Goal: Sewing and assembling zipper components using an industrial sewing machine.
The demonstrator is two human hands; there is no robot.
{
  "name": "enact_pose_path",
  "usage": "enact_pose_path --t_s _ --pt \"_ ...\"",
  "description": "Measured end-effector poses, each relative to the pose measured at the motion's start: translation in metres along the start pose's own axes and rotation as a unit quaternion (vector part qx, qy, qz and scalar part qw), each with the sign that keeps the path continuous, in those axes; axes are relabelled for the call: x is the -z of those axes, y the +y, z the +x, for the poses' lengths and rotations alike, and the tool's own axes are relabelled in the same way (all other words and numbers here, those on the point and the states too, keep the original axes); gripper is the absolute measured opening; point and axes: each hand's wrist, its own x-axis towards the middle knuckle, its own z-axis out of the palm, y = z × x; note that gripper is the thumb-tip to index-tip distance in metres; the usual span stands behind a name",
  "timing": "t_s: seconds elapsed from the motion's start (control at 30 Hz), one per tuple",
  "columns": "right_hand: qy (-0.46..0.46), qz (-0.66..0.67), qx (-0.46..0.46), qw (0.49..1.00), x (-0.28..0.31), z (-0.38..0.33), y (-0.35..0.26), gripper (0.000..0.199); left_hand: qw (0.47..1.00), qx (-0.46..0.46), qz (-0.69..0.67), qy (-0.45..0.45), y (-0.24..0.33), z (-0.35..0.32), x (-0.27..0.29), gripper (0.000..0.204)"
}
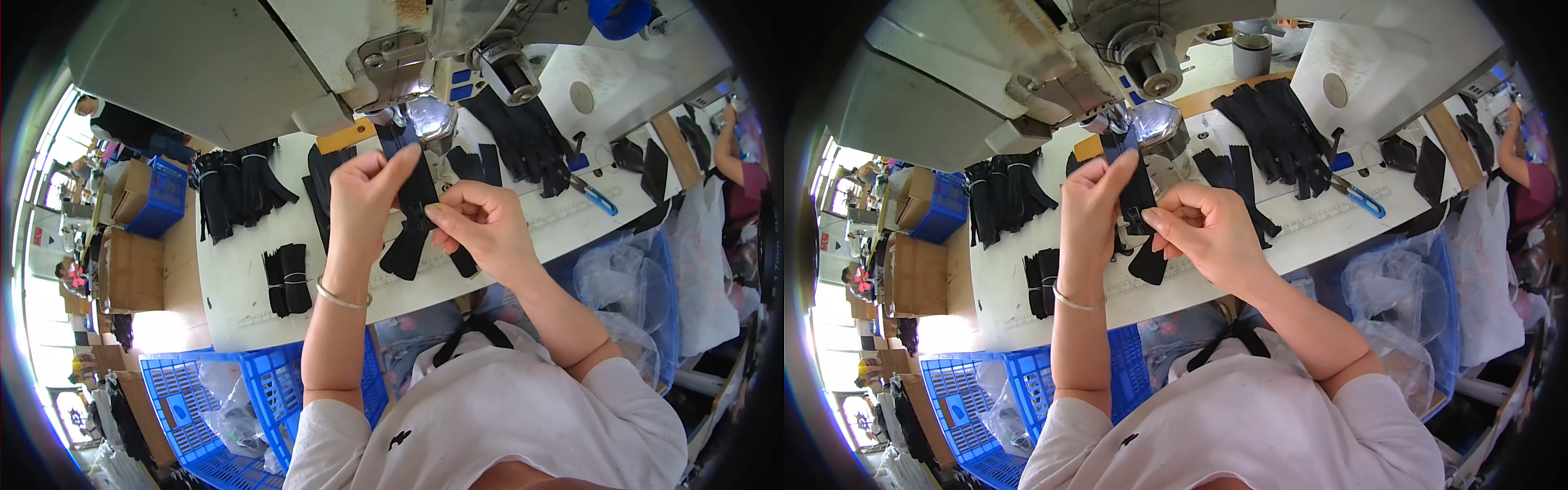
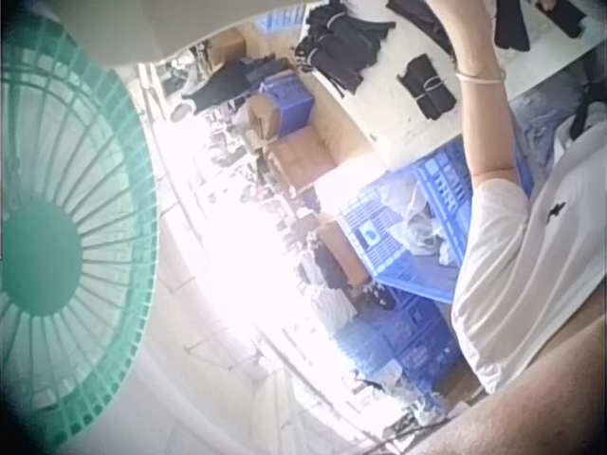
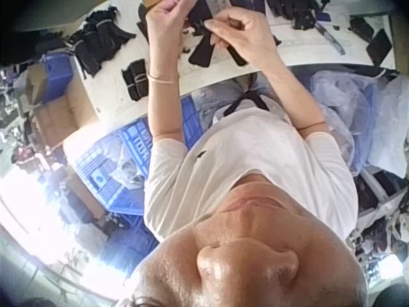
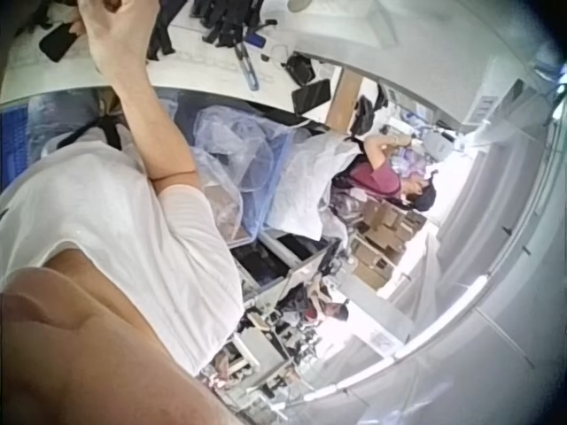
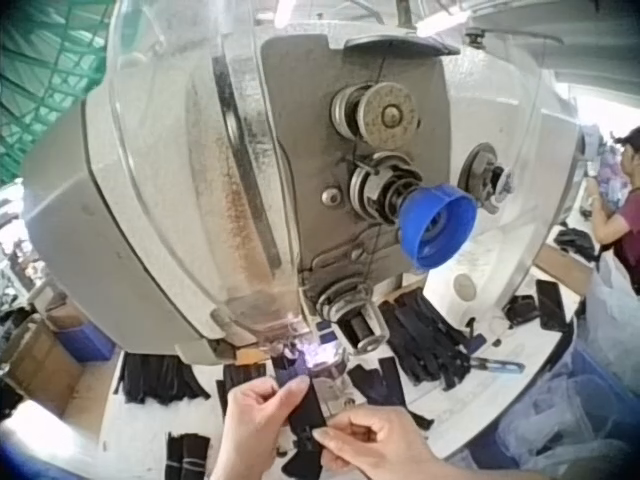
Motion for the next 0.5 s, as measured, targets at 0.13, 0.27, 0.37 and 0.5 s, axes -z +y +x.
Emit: enact_pose_path --t_s 0.13,0.27,0.37,0.5 --pt "0.011 -0.001 0.002 1.000 0.004 0.002 0.005 0.017 0.963 0.106 -0.209 -0.131 -0.014 -0.026 -0.001 0.011" --pt "0.004 -0.030 0.007 1.000 0.005 0.002 0.005 0.018 0.957 0.044 -0.269 -0.096 -0.025 -0.033 -0.001 0.007" --pt "-0.018 -0.039 -0.037 0.998 0.010 0.002 0.005 0.019 0.949 0.042 -0.305 -0.075 -0.031 -0.037 -0.005 0.006" --pt "-0.006 -0.049 -0.002 0.999 0.005 0.002 0.004 0.020 0.954 0.028 -0.297 -0.033 -0.026 -0.041 -0.015 0.005"
